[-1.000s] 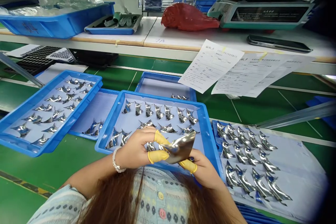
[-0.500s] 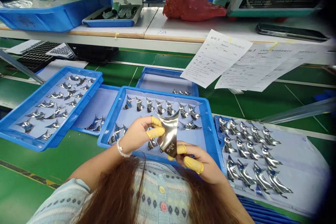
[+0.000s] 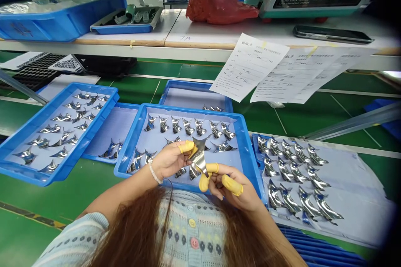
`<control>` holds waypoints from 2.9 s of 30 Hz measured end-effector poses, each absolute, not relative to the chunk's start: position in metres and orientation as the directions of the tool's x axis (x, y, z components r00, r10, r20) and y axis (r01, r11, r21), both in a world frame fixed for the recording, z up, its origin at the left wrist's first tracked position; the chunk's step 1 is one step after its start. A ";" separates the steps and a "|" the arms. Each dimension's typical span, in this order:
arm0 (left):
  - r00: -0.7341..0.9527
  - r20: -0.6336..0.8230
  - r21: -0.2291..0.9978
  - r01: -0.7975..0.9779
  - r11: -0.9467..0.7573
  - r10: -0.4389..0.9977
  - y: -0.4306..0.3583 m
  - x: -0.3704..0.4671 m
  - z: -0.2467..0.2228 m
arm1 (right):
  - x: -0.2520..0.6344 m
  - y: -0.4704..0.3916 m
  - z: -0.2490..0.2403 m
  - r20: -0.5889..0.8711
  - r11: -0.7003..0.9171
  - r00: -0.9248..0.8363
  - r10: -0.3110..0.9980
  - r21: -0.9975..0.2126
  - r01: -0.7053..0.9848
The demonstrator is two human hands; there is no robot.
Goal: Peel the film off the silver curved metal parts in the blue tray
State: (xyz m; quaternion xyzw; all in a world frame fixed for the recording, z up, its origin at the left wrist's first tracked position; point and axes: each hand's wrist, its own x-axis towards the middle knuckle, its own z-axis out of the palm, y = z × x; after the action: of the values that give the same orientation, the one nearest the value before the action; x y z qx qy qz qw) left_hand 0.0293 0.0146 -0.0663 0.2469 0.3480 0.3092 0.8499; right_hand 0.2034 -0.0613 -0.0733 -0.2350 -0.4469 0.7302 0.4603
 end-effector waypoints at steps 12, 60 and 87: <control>0.582 -0.341 0.645 -0.426 0.634 0.738 0.005 0.021 -0.041 | 0.188 -0.054 -0.099 -0.169 -0.316 -0.284 0.944 -0.714 -0.625; 0.709 -0.070 0.991 0.128 -0.030 0.701 0.032 0.051 -0.102 | 0.238 -0.065 -0.124 -0.232 -0.129 -0.197 0.952 -0.894 0.429; 0.603 0.269 0.902 0.116 -0.416 0.751 0.006 0.020 -0.048 | 0.202 -0.077 -0.067 0.355 0.313 0.034 0.934 -0.861 0.400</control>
State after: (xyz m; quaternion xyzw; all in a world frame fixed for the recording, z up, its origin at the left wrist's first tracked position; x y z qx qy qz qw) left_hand 0.0197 0.0061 -0.0484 0.7676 0.2824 0.3445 0.4609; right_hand 0.2023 -0.0772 -0.0668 -0.5206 -0.6409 0.2692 0.4958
